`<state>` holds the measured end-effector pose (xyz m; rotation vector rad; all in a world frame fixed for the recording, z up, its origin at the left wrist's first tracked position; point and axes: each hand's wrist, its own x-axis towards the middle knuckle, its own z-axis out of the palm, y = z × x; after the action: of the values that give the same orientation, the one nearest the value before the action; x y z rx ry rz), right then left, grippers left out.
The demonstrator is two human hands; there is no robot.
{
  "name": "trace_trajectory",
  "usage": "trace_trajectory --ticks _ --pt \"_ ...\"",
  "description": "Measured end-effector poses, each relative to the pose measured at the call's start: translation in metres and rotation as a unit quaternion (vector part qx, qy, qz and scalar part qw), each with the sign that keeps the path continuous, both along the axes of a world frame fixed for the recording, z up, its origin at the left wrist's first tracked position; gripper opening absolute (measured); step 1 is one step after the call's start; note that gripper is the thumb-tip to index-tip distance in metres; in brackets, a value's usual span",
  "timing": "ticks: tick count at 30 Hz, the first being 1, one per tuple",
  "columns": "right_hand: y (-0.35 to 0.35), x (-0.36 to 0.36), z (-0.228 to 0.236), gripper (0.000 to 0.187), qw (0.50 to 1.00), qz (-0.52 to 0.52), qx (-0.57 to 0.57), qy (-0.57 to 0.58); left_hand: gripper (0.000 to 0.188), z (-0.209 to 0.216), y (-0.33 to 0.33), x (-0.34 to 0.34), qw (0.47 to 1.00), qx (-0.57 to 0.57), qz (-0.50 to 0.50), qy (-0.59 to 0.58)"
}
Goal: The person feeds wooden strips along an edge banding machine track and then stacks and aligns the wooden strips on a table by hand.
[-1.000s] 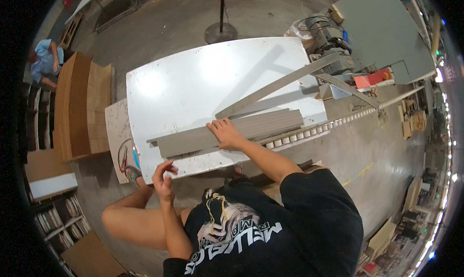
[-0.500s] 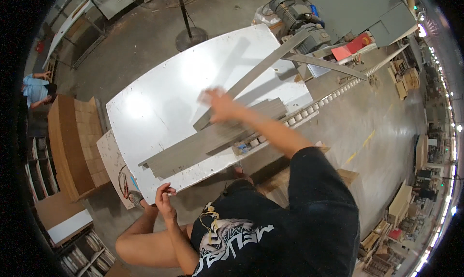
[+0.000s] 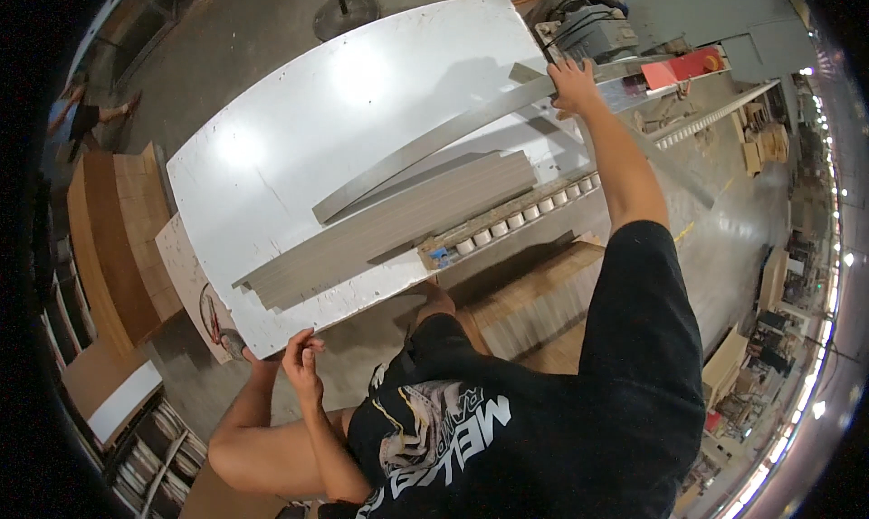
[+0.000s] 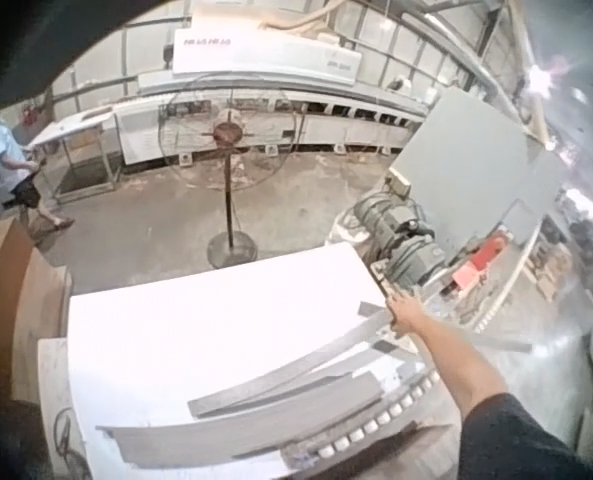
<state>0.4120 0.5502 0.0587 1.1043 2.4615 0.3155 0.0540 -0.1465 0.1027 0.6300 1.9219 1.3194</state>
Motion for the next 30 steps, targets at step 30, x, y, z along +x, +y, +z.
trace_trajectory --ticks 30 --pt "-0.225 -0.383 -0.086 0.05 0.958 0.174 -0.178 0.142 0.059 0.038 0.011 0.0 0.998 0.015 -0.033 0.046"
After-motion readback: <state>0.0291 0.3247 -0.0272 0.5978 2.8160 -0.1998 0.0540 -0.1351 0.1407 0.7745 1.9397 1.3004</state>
